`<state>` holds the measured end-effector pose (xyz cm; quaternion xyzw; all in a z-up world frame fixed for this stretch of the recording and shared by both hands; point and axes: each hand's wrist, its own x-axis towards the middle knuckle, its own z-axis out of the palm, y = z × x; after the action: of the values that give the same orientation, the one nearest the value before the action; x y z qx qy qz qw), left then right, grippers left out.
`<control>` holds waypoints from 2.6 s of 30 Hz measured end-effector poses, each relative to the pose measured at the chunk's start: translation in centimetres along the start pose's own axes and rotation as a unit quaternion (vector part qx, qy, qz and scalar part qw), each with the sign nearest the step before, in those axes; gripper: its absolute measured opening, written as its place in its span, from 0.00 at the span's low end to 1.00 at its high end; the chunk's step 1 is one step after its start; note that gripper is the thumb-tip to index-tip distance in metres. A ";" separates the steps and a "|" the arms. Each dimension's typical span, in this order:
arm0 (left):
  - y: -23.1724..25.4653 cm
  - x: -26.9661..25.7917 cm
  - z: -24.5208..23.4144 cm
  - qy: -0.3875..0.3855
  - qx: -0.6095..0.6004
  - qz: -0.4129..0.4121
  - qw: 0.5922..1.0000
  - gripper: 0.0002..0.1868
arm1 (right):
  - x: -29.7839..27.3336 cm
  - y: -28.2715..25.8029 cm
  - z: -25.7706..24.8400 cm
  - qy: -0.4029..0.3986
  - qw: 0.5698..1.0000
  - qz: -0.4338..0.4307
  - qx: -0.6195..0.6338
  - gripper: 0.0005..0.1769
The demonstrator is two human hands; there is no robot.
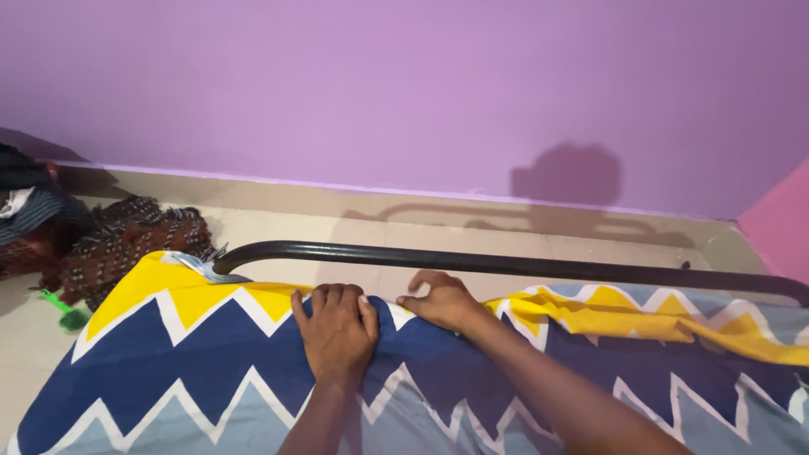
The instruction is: The person spreads a patterned sheet over a metal bed frame, smoothing out wrinkles with their hands and tucking the edges under the mattress.
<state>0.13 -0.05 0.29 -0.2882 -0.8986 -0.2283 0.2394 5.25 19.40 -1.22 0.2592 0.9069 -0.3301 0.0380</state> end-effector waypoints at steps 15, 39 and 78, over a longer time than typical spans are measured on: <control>0.0 0.0 0.1 -0.008 -0.005 -0.002 1.000 0.16 | -2.8 -0.5 -0.1 0.024 0.995 -0.100 -0.004 0.33; 0.0 0.2 -0.3 0.006 -0.013 0.001 1.000 0.15 | -1.5 -0.6 -3.1 -0.269 0.960 0.063 0.044 0.51; 0.3 0.0 0.6 -0.016 0.032 -0.005 0.999 0.17 | -8.8 7.9 -2.6 0.338 0.928 -0.126 0.094 0.22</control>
<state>0.17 0.52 -0.09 -0.2799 -0.9104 -0.1960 0.2333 17.01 22.25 -1.62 0.2409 0.8561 -0.3088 -0.3371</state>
